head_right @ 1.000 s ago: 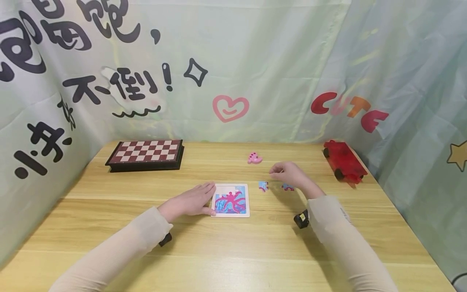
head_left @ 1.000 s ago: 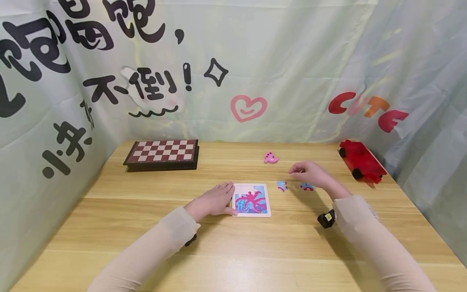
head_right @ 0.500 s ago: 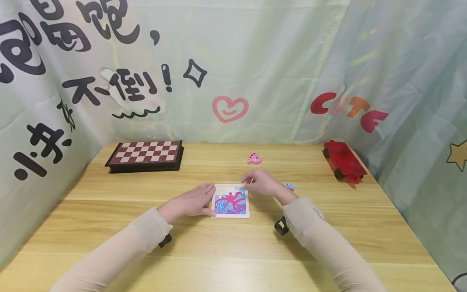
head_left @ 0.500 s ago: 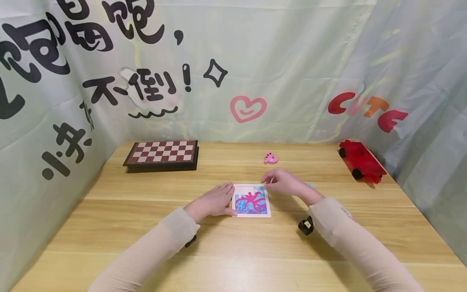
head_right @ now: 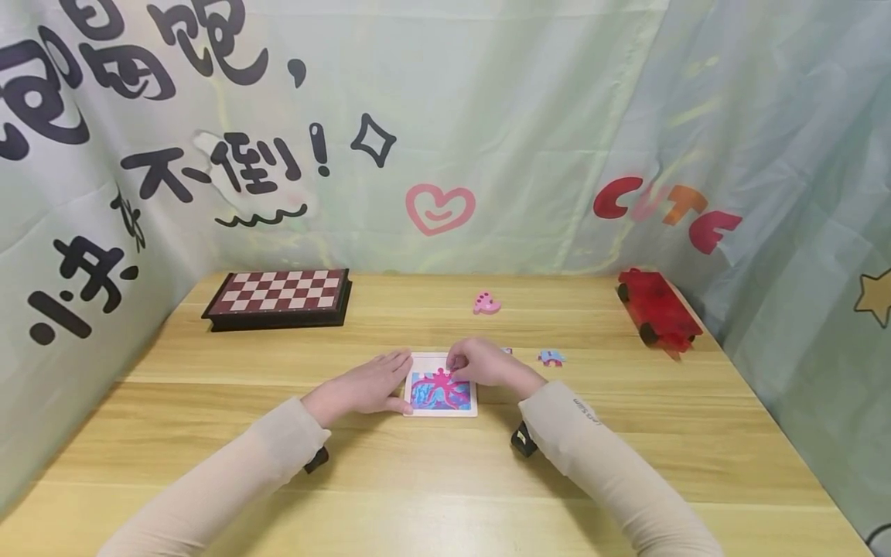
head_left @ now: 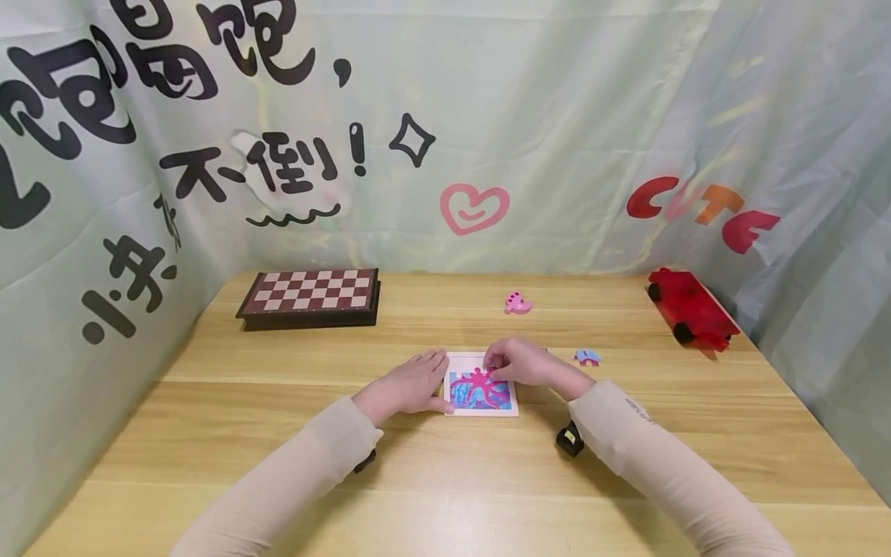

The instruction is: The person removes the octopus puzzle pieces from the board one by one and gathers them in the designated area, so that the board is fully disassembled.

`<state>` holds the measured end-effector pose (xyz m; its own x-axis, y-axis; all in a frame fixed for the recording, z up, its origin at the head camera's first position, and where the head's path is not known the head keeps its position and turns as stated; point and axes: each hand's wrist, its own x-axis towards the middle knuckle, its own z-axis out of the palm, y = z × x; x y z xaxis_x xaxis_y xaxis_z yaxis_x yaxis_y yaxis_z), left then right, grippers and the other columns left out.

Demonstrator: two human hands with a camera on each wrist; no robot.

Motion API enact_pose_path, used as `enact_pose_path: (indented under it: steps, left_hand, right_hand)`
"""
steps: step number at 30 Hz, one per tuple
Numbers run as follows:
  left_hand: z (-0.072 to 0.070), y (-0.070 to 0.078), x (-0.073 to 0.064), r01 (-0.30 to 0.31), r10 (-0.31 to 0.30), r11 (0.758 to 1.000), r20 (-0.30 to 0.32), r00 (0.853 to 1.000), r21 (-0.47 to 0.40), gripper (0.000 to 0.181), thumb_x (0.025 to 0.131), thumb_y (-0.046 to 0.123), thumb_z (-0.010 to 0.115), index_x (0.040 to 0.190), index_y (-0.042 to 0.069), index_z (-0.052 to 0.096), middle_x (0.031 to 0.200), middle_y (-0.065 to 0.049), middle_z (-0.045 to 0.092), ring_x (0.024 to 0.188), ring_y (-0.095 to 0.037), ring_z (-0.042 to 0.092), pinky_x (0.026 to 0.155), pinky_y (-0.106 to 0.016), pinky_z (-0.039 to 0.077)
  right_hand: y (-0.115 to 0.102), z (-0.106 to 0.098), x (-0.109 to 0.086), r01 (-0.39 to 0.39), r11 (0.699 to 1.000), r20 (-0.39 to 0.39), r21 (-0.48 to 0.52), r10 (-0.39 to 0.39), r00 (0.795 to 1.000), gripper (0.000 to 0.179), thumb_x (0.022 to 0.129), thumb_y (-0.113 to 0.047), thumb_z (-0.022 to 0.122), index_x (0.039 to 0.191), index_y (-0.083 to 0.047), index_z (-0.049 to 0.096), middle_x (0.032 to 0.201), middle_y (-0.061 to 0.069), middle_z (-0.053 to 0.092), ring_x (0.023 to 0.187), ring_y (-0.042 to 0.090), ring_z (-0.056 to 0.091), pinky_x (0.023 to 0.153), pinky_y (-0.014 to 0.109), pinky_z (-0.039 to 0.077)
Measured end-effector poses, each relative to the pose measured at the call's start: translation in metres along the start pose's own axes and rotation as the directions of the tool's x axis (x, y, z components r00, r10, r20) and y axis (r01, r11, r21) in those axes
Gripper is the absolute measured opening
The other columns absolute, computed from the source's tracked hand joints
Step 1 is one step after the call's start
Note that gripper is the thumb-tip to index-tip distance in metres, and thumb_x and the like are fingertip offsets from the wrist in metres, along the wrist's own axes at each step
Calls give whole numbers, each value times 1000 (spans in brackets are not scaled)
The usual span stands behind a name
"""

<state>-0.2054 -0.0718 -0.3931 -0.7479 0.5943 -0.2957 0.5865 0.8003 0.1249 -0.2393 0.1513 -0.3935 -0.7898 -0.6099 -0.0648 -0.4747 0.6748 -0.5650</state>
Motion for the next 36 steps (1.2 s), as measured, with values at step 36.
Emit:
enact_pose_path:
  steps: [36]
  left_hand:
    - [-1, 1, -1, 4, -4, 1000, 2, 1000, -22, 85, 86, 53, 52, 143, -3, 24, 150, -15, 16, 137, -28, 14, 110, -38, 16]
  right_hand:
    - [0, -2, -5, -7, 999, -78, 39, 10, 997, 12, 82, -1, 68, 91, -5, 62, 87, 6, 55, 77, 19, 49, 68, 31, 45]
